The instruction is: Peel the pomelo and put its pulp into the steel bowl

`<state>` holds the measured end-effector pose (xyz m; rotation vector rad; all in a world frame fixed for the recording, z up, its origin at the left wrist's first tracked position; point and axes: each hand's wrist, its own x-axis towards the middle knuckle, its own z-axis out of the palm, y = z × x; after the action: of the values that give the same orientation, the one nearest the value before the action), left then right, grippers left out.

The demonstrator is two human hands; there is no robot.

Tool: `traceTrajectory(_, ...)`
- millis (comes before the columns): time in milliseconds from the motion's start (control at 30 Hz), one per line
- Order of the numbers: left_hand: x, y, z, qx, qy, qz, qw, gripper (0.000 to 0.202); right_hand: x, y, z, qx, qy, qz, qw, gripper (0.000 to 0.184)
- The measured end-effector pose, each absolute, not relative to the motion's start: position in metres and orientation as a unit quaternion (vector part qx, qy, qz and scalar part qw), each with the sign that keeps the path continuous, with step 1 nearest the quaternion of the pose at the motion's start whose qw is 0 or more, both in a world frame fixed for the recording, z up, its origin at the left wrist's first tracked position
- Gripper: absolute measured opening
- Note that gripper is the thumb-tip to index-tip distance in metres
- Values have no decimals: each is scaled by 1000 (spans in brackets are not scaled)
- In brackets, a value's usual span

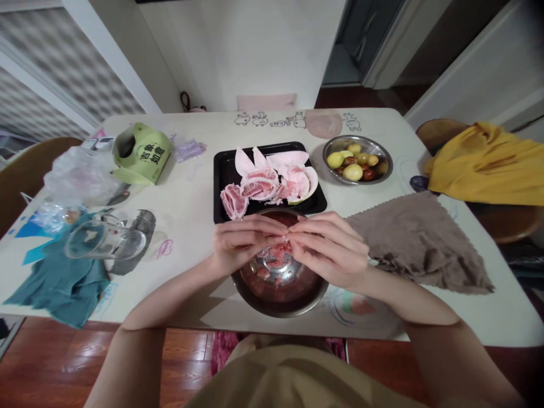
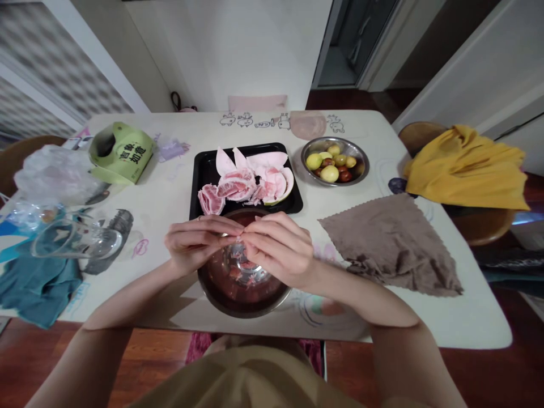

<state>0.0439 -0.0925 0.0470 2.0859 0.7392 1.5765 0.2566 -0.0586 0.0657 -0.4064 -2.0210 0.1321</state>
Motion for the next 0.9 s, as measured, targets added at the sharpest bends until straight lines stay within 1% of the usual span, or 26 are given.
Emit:
traceTrajectory(233,37,-89,53,742,292,559,229,15,261,-52,73,-208,-823,67,524,22)
traceTrajectory(367,39,-90,53,714,329,553,276,10,259,-49,75,-240,-814,120,516,16)
traceTrajectory(500,42,-90,53,657,338,586,333,10,257,-45,76,-272,-799,152,514,14)
traceTrajectory(633,44,-90,54,617,348,601,371,9,256,-45,73,-273,-804,167,501,13)
traceTrajectory(767,47,-90,56,583,371,604,397,13,255,-45,71,-269,-801,171,506,13)
traceTrajectory(900,51,-91,57,572,373,597,421,14,255,-47,70,-260,-801,176,510,17)
